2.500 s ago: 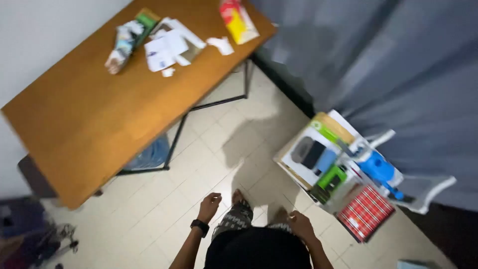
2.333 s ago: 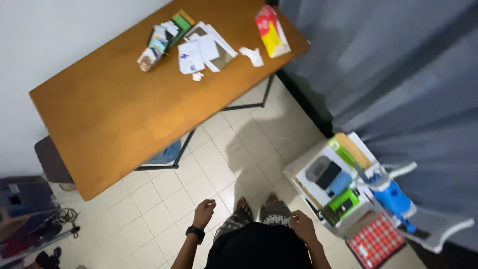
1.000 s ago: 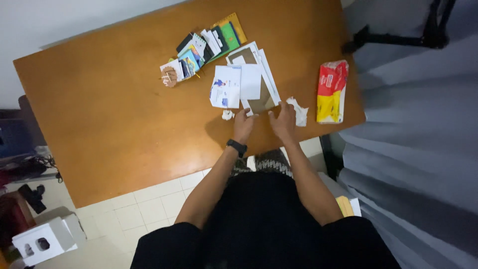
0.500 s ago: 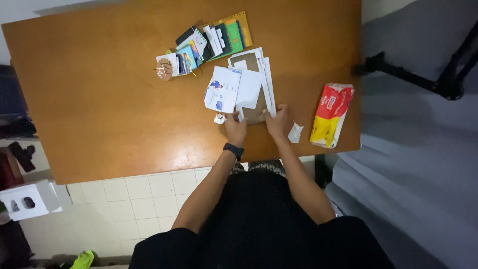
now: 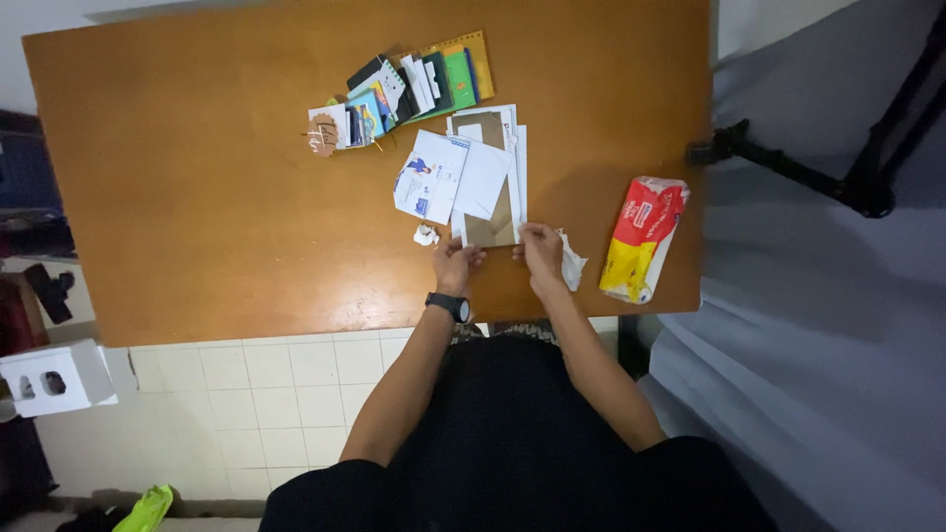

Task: The person picks up various papers and small notebooks from a wooden table and places them one by one onto a white chair. The items include loose sheets, a document with a circular graphic, and several small booklets.

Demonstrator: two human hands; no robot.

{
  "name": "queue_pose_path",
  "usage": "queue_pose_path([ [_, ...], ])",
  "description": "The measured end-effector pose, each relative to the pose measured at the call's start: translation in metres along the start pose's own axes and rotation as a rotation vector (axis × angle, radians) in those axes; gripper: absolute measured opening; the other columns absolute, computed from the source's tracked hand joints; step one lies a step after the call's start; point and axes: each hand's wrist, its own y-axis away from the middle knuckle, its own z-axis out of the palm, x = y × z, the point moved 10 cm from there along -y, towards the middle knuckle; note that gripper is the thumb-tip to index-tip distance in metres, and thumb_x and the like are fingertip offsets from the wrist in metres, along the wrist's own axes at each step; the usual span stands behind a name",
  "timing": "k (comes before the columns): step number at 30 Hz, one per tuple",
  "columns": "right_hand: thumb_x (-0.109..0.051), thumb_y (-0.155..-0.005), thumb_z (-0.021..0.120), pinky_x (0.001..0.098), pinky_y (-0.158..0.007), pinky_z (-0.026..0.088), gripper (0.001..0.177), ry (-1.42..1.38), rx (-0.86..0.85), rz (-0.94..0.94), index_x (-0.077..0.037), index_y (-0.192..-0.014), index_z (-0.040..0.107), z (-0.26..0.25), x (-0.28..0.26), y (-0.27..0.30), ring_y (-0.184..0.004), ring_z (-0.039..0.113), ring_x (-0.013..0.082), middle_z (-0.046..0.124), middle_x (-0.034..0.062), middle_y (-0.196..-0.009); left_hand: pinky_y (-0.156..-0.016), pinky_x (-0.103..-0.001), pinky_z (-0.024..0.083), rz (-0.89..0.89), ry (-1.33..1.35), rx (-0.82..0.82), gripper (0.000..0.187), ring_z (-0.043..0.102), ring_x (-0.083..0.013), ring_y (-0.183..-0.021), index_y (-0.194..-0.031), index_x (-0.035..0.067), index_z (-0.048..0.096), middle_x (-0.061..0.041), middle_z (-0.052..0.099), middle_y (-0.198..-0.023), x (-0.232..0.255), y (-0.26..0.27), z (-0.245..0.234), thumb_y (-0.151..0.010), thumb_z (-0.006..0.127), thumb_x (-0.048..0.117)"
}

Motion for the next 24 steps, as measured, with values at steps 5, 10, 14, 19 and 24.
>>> queue_pose_path([
  [5,-0.022,-0.086,0.076,0.0306,-0.052,0.062,0.026,0.21,0.007,-0.042,-0.003,-0.103,0.071,0.001,0.003,-0.006,-0.063,0.07,0.0181,0.063,0.0083,-0.085,-0.068,-0.029,0.061,-0.052,0.061,-0.04,0.032,0.074,-0.026,-0.083,-0.128,-0.01,0.055,-0.022,0.068,-0.098,0.024,0.023,0.019,-0.099,0.058,0.004],
  [10,-0.033,-0.09,0.077,0.0288,-0.055,0.058,0.04,0.253,0.064,-0.066,-0.001,-0.11,0.066,-0.001,-0.018,0.018,-0.063,0.068,0.0177,0.063,0.0116,-0.088,-0.082,-0.034,0.063,-0.143,0.163,-0.116,0.033,0.076,-0.0288,-0.091,-0.128,-0.003,0.058,-0.02,0.072,-0.097,-0.017,0.001,0.014,-0.099,0.066,0.01],
  [14,-0.022,-0.09,0.072,0.0292,-0.048,0.057,0.031,0.168,-0.035,-0.129,0.003,-0.106,0.064,0.003,-0.031,0.019,-0.055,0.069,0.0194,0.067,0.014,-0.076,-0.087,-0.04,0.06,-0.219,0.205,-0.194,0.038,0.073,-0.0287,-0.092,-0.128,-0.005,0.055,-0.018,0.07,-0.098,-0.011,0.029,0.022,-0.097,0.069,0.012],
  [19,-0.019,-0.093,0.067,0.0427,-0.057,0.052,0.017,0.508,0.153,-0.513,-0.003,-0.096,0.069,-0.001,-0.084,0.058,-0.066,0.071,0.0361,0.068,0.0211,-0.073,-0.088,-0.041,0.061,-0.215,0.064,-0.249,0.034,0.074,-0.0319,-0.098,-0.124,-0.005,0.065,-0.024,0.073,-0.104,0.008,0.056,0.023,-0.098,0.07,0.016],
  [24,-0.015,-0.1,0.056,0.0519,-0.054,0.048,0.008,0.73,0.347,-0.862,-0.011,-0.096,0.061,-0.007,-0.147,0.129,-0.058,0.066,0.0445,0.06,0.0207,-0.059,-0.07,-0.031,0.061,0.144,-0.336,-0.194,0.032,0.07,-0.0191,-0.08,-0.124,0.001,0.067,-0.017,0.072,-0.1,0.046,0.068,0.012,-0.094,0.072,0.013],
])
